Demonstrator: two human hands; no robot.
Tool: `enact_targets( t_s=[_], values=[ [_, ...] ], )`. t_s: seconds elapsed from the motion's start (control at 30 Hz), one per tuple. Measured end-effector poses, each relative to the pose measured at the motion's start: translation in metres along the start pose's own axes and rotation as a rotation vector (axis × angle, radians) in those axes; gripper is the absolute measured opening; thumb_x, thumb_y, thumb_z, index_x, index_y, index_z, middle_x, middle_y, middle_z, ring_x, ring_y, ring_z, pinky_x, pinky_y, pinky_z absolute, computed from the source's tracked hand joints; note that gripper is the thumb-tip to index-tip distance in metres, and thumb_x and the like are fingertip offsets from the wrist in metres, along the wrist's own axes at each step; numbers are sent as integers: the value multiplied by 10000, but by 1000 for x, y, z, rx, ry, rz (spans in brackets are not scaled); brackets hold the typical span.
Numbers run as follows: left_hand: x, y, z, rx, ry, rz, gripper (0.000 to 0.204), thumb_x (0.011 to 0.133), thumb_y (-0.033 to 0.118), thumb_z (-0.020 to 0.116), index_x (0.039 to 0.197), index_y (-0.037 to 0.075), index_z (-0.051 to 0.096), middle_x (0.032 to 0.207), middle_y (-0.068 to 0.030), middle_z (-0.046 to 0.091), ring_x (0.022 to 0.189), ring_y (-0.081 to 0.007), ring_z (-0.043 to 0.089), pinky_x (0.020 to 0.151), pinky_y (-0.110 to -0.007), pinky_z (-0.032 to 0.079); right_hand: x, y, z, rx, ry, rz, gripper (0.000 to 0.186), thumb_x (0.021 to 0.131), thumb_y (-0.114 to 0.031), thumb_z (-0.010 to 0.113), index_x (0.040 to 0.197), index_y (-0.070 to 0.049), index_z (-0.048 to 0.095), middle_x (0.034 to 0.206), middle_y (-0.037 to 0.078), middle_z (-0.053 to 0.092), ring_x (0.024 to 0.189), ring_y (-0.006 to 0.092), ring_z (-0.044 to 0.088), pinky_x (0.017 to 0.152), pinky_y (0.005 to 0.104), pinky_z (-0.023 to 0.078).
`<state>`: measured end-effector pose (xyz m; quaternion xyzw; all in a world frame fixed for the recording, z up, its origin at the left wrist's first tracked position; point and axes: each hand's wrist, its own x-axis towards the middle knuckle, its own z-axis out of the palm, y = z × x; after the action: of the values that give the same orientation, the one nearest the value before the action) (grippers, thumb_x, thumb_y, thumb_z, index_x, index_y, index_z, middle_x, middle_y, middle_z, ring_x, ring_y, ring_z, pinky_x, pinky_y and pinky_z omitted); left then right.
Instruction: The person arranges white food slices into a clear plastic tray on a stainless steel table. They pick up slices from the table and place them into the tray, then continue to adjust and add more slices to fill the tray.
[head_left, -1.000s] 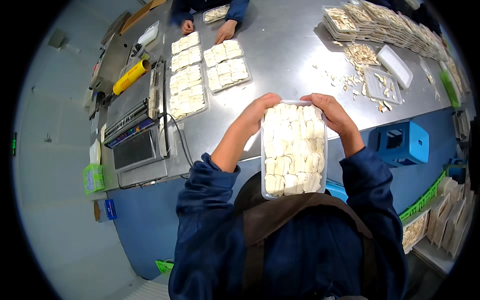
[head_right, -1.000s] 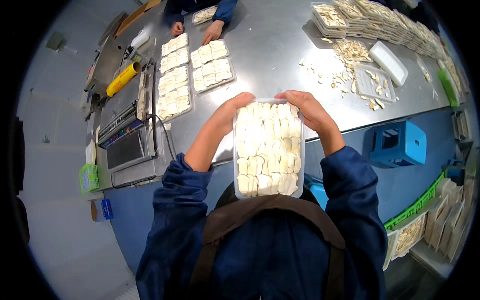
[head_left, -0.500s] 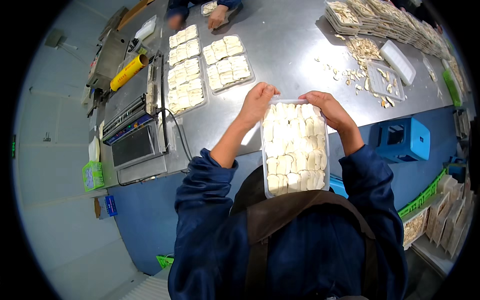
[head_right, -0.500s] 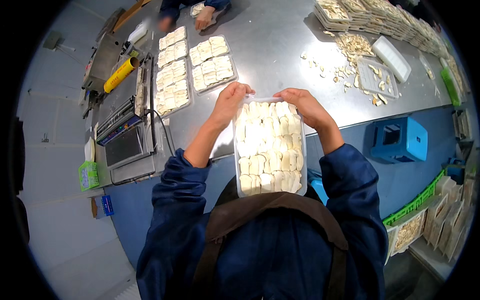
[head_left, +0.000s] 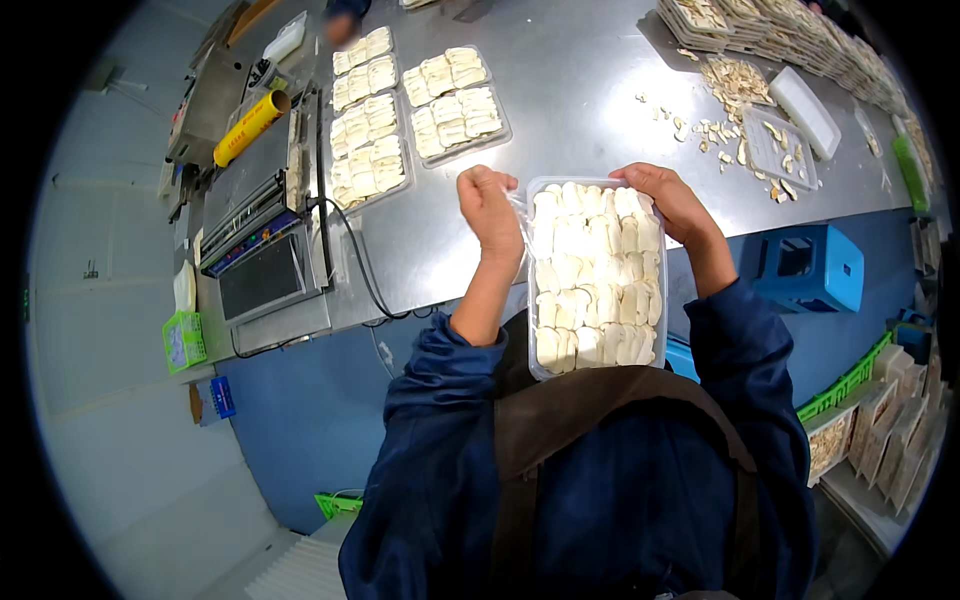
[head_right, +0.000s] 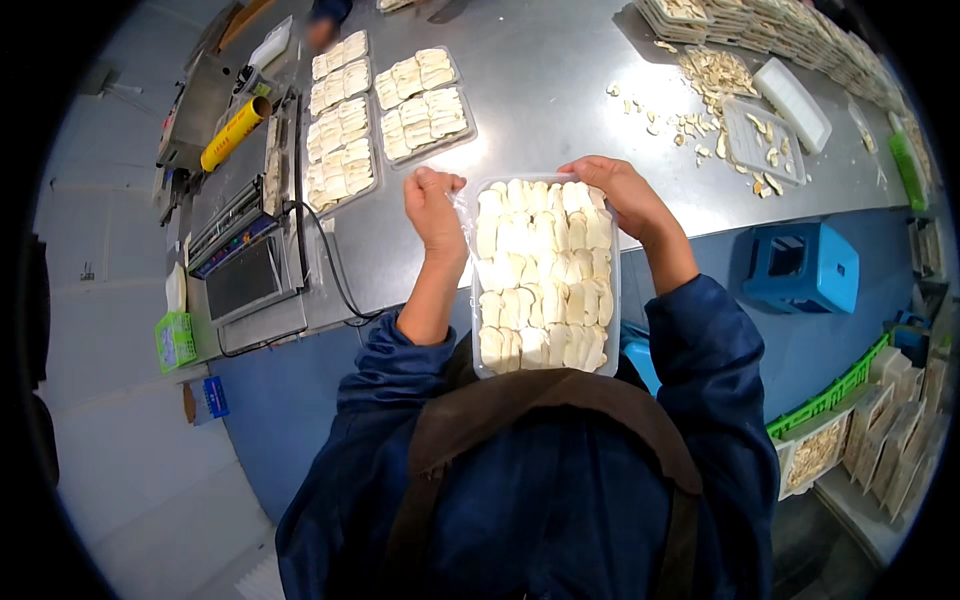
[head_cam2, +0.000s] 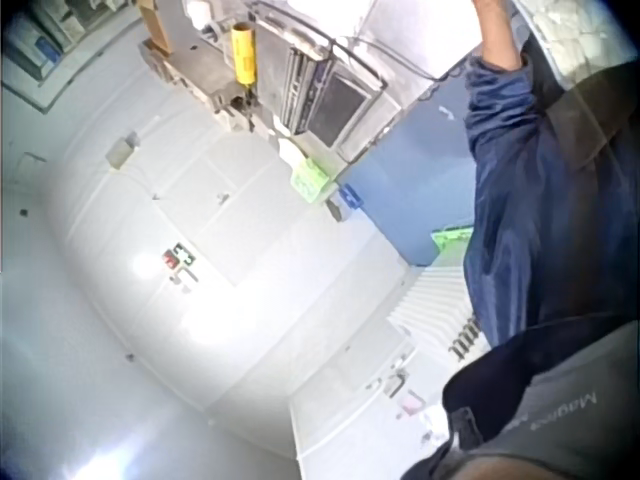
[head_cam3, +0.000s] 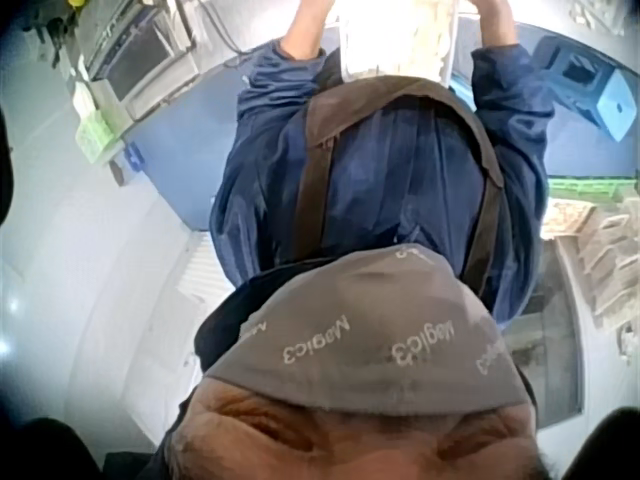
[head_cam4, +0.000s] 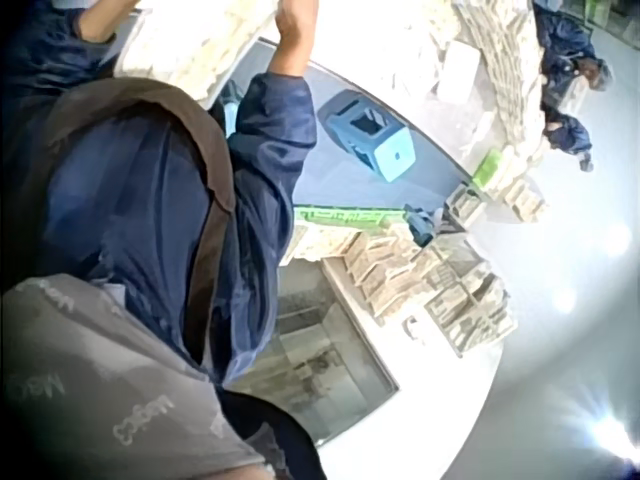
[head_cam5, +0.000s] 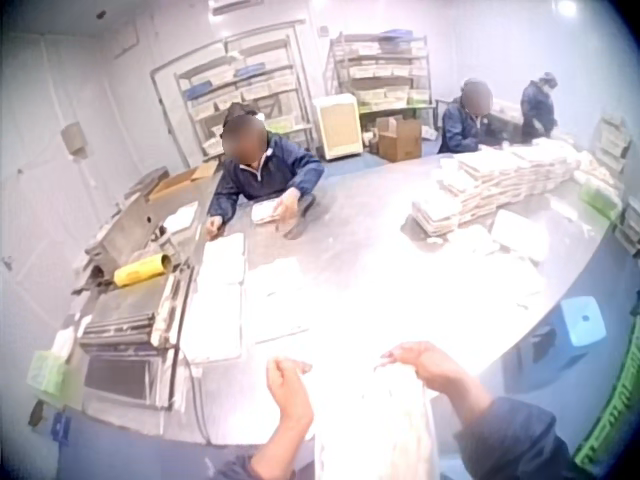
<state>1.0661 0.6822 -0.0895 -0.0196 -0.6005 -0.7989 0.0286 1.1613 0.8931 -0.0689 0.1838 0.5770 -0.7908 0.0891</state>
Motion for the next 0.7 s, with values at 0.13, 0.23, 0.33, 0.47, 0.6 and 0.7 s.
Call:
enact_targets(
  t_s=[0.13, 0.23, 0.33, 0.47, 0.6, 0.7],
  values=[
    [-8, 16, -22, -139, -5, -78, 254, 1011, 261, 428, 846, 68, 408, 645, 7, 370, 594, -114, 394, 662, -305, 449, 2, 7, -10, -20, 13, -16, 292, 959, -216, 494, 1078, 16, 626, 969, 81, 664, 855, 143, 623, 794, 271, 504],
    [-20, 49, -36, -97, -103, -89, 273, 1017, 267, 416, 824, 76, 395, 619, 25, 333, 560, -98, 345, 648, -303, 443, -1, 5, -11, -18, 39, 4, 294, 960, -223, 501, 1082, 14, 625, 978, 84, 665, 861, 145, 625, 793, 273, 506],
    [-38, 78, -56, -74, -185, -150, 283, 1023, 273, 397, 814, 82, 388, 599, 32, 305, 521, -81, 291, 577, -288, 409, 0, 6, -15, 30, 46, -14, 303, 959, -238, 511, 1087, 12, 623, 986, 86, 667, 866, 145, 627, 798, 274, 506],
    [-70, 98, -87, -12, -168, -269, 272, 1024, 269, 393, 825, 85, 398, 588, 27, 311, 503, -75, 277, 508, -270, 368, -3, 6, -19, 26, 95, -46, 298, 952, -234, 524, 1094, 8, 625, 981, 80, 668, 860, 138, 620, 790, 260, 498],
    [-97, 101, -107, -29, -137, -453, 301, 1024, 300, 390, 801, 99, 390, 572, 28, 274, 490, -84, 256, 471, -260, 283, -11, 3, -22, 13, 160, -68, 301, 949, -224, 528, 1092, 24, 623, 965, 79, 664, 853, 127, 615, 778, 248, 495],
    [-119, 97, -117, 3, -157, -629, 304, 1016, 319, 408, 819, 88, 411, 571, 23, 292, 484, -88, 267, 469, -244, 281, -17, 4, -27, 44, 204, -72, 298, 951, -202, 522, 1098, 40, 614, 977, 88, 660, 859, 131, 624, 777, 259, 507]
  ],
)
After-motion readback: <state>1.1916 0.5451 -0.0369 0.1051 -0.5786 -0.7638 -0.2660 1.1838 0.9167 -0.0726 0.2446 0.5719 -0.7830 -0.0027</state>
